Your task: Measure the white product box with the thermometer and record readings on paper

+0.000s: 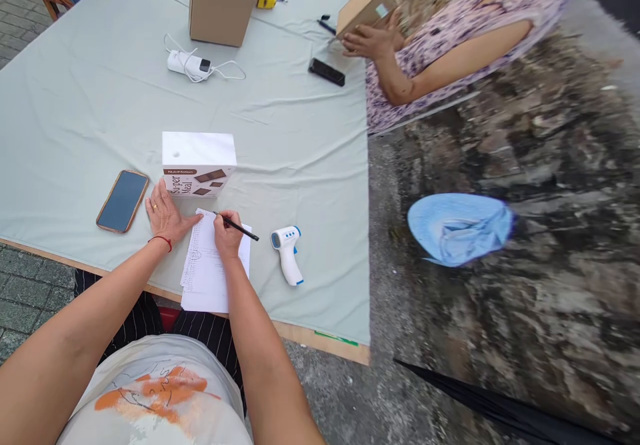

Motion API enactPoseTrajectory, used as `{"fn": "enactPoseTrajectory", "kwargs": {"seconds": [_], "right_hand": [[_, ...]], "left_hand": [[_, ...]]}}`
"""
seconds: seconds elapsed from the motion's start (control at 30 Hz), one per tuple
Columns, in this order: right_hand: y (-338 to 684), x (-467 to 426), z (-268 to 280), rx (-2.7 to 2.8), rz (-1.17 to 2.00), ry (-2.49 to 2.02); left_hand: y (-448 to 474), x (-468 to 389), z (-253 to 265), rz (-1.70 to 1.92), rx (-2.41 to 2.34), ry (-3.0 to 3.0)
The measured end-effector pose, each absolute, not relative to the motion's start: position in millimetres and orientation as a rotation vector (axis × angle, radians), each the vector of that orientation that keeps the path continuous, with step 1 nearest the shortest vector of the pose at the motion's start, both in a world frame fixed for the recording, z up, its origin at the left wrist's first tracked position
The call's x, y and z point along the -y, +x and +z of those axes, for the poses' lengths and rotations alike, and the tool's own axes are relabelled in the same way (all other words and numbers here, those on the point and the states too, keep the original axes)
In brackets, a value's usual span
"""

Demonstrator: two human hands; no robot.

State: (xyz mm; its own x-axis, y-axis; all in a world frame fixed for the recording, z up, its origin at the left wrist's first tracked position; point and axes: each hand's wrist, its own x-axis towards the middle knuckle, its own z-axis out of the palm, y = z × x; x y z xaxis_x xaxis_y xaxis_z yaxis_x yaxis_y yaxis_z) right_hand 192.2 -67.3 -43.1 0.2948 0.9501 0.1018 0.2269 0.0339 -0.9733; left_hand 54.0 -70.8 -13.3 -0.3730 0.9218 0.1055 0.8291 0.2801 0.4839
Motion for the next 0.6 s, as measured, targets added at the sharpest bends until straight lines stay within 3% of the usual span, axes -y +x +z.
{"fn": "enactPoseTrajectory", "kwargs": {"seconds": [0.3, 0.6], "right_hand": [[219, 95, -46, 1.589, 0.396, -1.516], [248, 119, -48, 1.735, 0.348, -1.914]], "left_hand": [[50, 71, -16, 0.768, -2.353, 1.648], [46, 68, -19, 0.867, -2.323, 1.618]]}}
